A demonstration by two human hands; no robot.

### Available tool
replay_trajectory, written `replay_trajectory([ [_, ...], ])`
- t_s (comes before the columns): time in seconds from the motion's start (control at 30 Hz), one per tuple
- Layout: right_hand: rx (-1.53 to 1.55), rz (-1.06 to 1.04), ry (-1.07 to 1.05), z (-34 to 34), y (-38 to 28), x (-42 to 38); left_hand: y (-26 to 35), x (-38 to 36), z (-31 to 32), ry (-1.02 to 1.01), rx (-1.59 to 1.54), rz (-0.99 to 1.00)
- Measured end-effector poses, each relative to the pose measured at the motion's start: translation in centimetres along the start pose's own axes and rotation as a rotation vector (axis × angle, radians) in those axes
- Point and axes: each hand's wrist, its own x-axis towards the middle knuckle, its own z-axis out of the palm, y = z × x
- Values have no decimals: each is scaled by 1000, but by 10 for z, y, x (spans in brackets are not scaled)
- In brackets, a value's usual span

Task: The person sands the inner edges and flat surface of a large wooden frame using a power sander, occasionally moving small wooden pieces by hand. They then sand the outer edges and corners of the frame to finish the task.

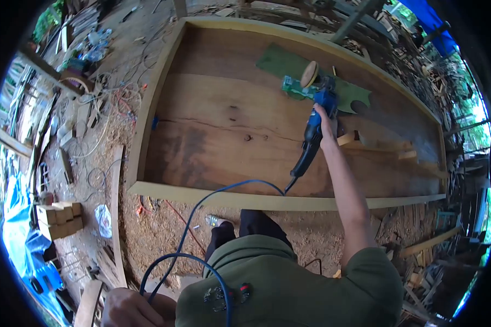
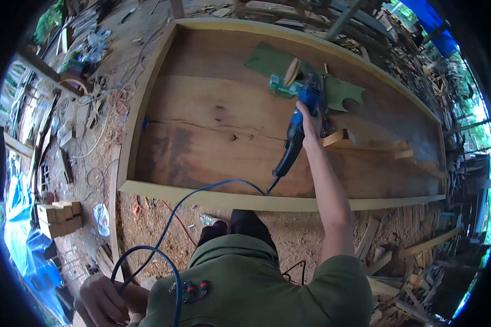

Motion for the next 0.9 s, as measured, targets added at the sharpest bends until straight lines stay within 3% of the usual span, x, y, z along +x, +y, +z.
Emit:
replay_trajectory([
  [0.03, -38, -78, 193, -6, -1, 16, -9, -1, 1, 123, 29, 99],
  [0.07, -45, -88, 193, -15, -5, 34, -16, -2, 2, 256, 63, 196],
  [0.17, -55, 70, 479, -21, -15, 76, -36, 16, -9, 273, 15, 210],
  [0.27, 14, 196, 625, -31, -3, 124, -59, 32, -27, 236, -36, 181],
  [0.53, 114, 297, 649, -52, 35, 179, -133, 50, -62, 316, -221, 231],
  [0.9, 183, 366, 664, -56, 56, 213, -134, 80, -62, 548, -346, 259],
])
